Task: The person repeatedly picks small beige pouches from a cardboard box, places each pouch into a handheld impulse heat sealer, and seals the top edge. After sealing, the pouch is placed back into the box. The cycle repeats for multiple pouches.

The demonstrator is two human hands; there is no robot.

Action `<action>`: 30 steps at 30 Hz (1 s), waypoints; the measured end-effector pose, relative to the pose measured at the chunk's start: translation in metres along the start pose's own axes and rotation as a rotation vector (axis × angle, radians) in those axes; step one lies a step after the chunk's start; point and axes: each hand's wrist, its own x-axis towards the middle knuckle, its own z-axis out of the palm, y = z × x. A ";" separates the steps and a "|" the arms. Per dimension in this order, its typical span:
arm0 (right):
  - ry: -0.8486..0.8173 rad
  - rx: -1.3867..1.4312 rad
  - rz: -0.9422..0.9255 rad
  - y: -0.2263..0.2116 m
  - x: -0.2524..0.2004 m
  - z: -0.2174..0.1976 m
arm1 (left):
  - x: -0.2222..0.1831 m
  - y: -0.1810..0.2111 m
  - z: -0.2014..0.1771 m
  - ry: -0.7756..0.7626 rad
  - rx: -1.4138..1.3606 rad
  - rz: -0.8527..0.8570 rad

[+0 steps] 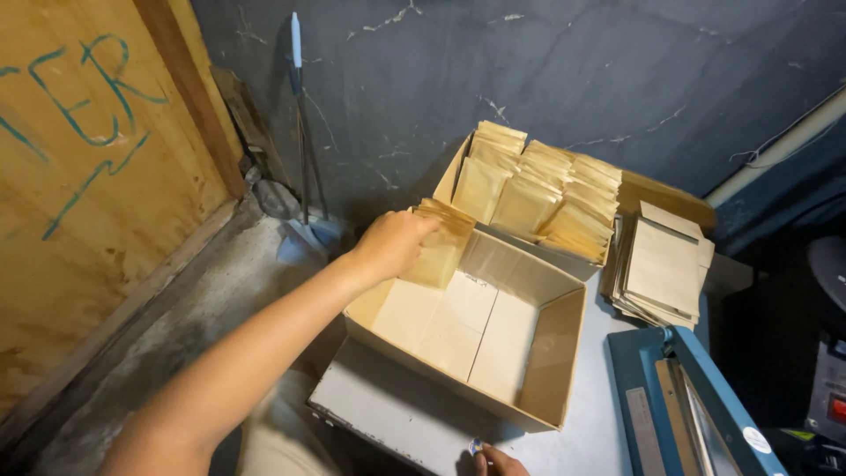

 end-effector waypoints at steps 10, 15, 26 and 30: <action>0.182 -0.150 -0.161 0.020 -0.002 0.017 | 0.000 0.007 0.013 0.122 0.392 0.247; 0.384 -0.185 -0.364 0.034 0.004 0.036 | 0.001 0.005 0.023 0.289 0.691 0.287; 0.726 0.221 -0.562 -0.075 -0.037 -0.013 | 0.000 0.009 0.013 0.325 0.800 0.336; 0.695 0.204 -0.697 -0.175 -0.067 -0.121 | 0.004 0.006 0.016 0.175 0.852 0.328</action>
